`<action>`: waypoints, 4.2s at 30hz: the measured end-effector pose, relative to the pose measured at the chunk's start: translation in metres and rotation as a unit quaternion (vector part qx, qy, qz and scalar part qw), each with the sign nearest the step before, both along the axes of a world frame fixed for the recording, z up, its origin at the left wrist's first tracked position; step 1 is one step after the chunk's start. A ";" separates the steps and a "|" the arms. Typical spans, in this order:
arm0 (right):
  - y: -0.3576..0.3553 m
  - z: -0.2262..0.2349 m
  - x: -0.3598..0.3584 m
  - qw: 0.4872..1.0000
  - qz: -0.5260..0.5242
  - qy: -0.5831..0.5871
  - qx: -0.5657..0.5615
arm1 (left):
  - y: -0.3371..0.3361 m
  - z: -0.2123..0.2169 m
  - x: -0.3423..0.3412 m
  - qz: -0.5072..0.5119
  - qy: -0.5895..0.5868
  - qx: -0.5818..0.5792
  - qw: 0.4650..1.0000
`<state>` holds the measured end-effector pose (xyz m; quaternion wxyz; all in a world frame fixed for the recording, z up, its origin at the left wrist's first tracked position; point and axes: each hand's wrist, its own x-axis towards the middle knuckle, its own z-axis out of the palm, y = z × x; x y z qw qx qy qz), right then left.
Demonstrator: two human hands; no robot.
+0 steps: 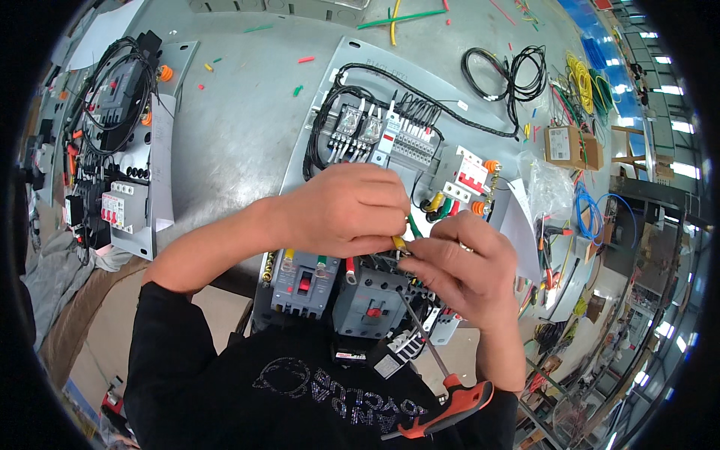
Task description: The person connects multiple colored wires to terminals on an electrical panel. They use a screwdriver to tighten the terminal screws and pliers to strip wire insulation. The person organizes the wires and secures them to the contactors and terminal blocks.
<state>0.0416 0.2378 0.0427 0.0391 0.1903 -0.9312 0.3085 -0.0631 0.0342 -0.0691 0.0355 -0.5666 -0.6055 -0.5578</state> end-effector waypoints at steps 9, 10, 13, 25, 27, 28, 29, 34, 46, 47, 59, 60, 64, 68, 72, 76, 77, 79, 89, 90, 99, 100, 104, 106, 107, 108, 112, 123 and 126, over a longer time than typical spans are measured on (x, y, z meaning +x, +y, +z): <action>-0.003 0.010 0.007 0.998 -0.049 -0.016 0.040 | 0.009 -0.008 -0.010 -0.006 0.027 -0.066 0.997; -0.003 0.011 0.008 0.998 -0.053 -0.013 0.041 | 0.011 -0.007 -0.010 -0.009 0.031 -0.060 0.998; 0.000 0.009 0.011 0.997 -0.062 -0.009 0.039 | 0.014 -0.008 -0.007 -0.024 0.030 -0.042 0.998; -0.002 0.003 0.011 0.996 -0.062 0.004 0.062 | 0.016 -0.016 -0.014 -0.095 -0.045 -0.017 0.994; -0.001 0.001 0.013 0.996 -0.070 -0.004 0.058 | 0.015 -0.016 -0.015 -0.111 -0.073 -0.028 0.991; 0.002 0.000 0.013 0.996 -0.074 -0.052 0.005 | 0.014 -0.014 -0.015 -0.121 -0.087 -0.033 0.988; 0.010 -0.002 0.010 0.991 -0.077 -0.099 -0.048 | 0.012 -0.011 -0.016 -0.135 -0.111 -0.050 0.983; 0.037 -0.021 0.016 0.876 -0.198 -0.381 -0.221 | -0.002 0.001 -0.030 -0.194 -0.190 -0.098 0.957; 0.039 -0.051 -0.009 0.742 -0.095 -0.566 -0.347 | 0.041 0.025 -0.053 -0.239 -0.357 -0.327 0.842; 0.033 -0.050 -0.009 0.749 -0.109 -0.553 -0.349 | 0.042 0.020 -0.056 -0.258 -0.372 -0.321 0.832; 0.033 -0.069 0.005 0.784 -0.117 -0.481 -0.374 | 0.050 0.032 -0.057 -0.206 -0.365 -0.489 0.765; 0.035 -0.070 0.005 0.775 -0.119 -0.485 -0.387 | 0.050 0.030 -0.056 -0.198 -0.371 -0.482 0.768; 0.037 -0.069 0.005 0.770 -0.112 -0.488 -0.396 | 0.043 0.005 -0.044 -0.173 -0.414 -0.422 0.787; 0.032 -0.073 0.010 0.792 -0.127 -0.468 -0.371 | 0.038 0.002 -0.034 -0.140 -0.408 -0.395 0.811; 0.030 -0.075 0.013 0.819 -0.141 -0.449 -0.329 | 0.036 0.006 -0.033 -0.138 -0.382 -0.392 0.826; 0.028 -0.080 0.012 0.829 -0.145 -0.444 -0.307 | 0.034 0.003 -0.032 -0.134 -0.398 -0.393 0.818; 0.027 -0.081 0.012 0.830 -0.150 -0.435 -0.316 | 0.033 0.006 -0.031 -0.127 -0.397 -0.395 0.818; 0.024 -0.082 0.013 0.829 -0.162 -0.418 -0.334 | 0.032 0.014 -0.031 -0.117 -0.396 -0.400 0.818; 0.022 -0.079 0.018 0.867 -0.144 -0.376 -0.295 | 0.036 0.009 -0.039 -0.168 -0.412 -0.412 0.795; 0.022 -0.081 0.018 0.875 -0.143 -0.365 -0.284 | 0.036 0.010 -0.039 -0.166 -0.411 -0.415 0.794; 0.023 -0.081 0.016 0.908 -0.111 -0.322 -0.244 | 0.038 0.013 -0.041 -0.181 -0.433 -0.425 0.774; 0.024 -0.082 0.017 0.919 -0.101 -0.307 -0.227 | 0.039 0.013 -0.042 -0.190 -0.430 -0.426 0.773; 0.026 -0.084 0.018 0.925 -0.092 -0.295 -0.222 | 0.043 0.012 -0.047 -0.231 -0.430 -0.425 0.763; 0.027 -0.085 0.018 0.925 -0.089 -0.292 -0.226 | 0.045 0.012 -0.052 -0.251 -0.426 -0.435 0.752; 0.028 -0.085 0.019 0.925 -0.087 -0.290 -0.229 | 0.047 0.014 -0.055 -0.259 -0.420 -0.448 0.746; 0.028 -0.086 0.019 0.924 -0.089 -0.290 -0.232 | 0.048 0.017 -0.057 -0.266 -0.412 -0.462 0.739; 0.027 -0.090 0.019 0.926 -0.091 -0.280 -0.237 | 0.053 0.022 -0.061 -0.257 -0.372 -0.491 0.745; 0.026 -0.089 0.017 0.929 -0.086 -0.272 -0.234 | 0.052 0.018 -0.068 -0.265 -0.361 -0.497 0.743; 0.027 -0.088 0.018 0.931 -0.080 -0.275 -0.227 | 0.054 0.022 -0.066 -0.268 -0.338 -0.503 0.749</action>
